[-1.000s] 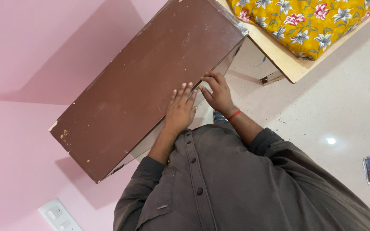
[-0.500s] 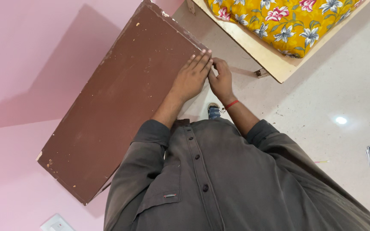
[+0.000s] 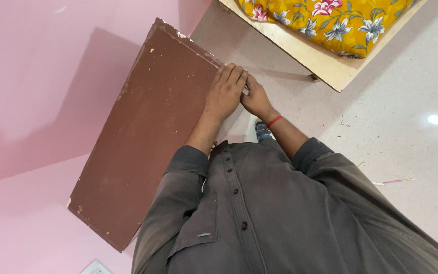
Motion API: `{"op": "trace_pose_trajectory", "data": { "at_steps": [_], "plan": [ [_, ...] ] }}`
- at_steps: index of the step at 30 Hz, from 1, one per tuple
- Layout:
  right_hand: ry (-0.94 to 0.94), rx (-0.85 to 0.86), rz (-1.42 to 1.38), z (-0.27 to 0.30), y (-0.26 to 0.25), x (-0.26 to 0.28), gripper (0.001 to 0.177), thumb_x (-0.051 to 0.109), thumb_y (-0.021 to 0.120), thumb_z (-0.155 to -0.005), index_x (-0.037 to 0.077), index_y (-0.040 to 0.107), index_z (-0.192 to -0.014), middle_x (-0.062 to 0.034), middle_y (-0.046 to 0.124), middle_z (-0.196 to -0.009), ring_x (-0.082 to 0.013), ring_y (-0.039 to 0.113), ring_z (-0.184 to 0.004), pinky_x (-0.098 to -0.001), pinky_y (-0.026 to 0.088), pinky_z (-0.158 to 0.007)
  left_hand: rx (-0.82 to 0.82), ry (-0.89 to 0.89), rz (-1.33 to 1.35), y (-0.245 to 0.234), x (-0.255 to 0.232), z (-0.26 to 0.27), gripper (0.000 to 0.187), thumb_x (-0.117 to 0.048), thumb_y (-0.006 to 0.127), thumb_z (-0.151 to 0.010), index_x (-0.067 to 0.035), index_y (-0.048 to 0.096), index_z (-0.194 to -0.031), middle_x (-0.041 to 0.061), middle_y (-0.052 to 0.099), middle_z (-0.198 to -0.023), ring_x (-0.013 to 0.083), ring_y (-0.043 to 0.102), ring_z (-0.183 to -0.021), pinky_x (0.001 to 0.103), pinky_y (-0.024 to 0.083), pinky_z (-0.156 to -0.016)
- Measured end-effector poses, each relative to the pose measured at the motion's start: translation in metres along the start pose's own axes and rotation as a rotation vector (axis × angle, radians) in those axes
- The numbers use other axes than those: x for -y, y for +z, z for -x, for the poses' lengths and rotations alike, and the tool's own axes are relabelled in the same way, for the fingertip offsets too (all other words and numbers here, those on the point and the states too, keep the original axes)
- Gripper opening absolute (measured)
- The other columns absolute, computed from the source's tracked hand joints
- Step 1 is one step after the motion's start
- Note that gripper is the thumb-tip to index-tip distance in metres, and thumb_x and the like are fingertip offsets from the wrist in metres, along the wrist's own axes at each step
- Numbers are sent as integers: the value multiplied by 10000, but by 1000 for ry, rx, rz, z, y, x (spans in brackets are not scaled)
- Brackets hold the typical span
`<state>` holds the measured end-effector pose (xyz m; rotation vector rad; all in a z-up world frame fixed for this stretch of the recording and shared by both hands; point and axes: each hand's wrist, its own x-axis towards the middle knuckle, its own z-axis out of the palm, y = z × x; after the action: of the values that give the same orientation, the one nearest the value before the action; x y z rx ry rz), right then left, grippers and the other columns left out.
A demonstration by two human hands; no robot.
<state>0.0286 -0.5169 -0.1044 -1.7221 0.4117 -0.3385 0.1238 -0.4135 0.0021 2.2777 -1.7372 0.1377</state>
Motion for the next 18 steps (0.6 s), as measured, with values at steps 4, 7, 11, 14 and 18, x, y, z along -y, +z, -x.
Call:
{"op": "trace_pose_trajectory", "data": {
  "at_steps": [4, 7, 11, 14, 18],
  "plan": [
    [15, 34, -102, 5, 1, 0, 655, 38, 755, -856, -16, 472, -1444, -201, 595, -1419, -316, 596, -1347, -380, 485, -1131, -8, 14, 0, -1, 0, 2, 365, -133, 606, -898, -28, 655, -1244, 105, 610, -1296, 286, 515, -1322, 460, 357, -1201],
    [4, 70, -123, 11, -2, 0, 711, 37, 800, -851, -2, 451, -1468, -178, 576, -1451, -297, 575, -1385, -379, 472, -1169, -28, 36, 36, -1, 0, 5, 318, -131, 604, -903, -30, 666, -1198, 102, 613, -1288, 288, 515, -1318, 461, 360, -1199],
    [24, 66, -206, 16, -1, 5, 735, 36, 813, -850, 18, 452, -1490, -159, 540, -1487, -272, 547, -1416, -376, 472, -1195, -58, 59, 67, -1, -1, 10, 263, -128, 604, -920, -33, 669, -1156, 96, 611, -1283, 287, 515, -1322, 461, 362, -1201],
    [27, 59, -202, 21, -4, 15, 759, 27, 820, -870, 42, 439, -1526, -144, 499, -1518, -253, 523, -1425, -385, 477, -1190, -46, 72, 76, -3, -3, 10, 220, -127, 607, -924, -40, 671, -1115, 98, 613, -1281, 282, 514, -1322, 460, 361, -1207],
    [53, 13, -127, 34, -9, 27, 750, 12, 810, -872, 70, 444, -1524, -113, 495, -1523, -250, 542, -1390, -380, 512, -1144, -65, 128, 91, -8, -11, 13, 236, -103, 616, -899, -31, 677, -1115, 112, 609, -1300, 291, 504, -1325, 458, 345, -1204]
  ]
}}
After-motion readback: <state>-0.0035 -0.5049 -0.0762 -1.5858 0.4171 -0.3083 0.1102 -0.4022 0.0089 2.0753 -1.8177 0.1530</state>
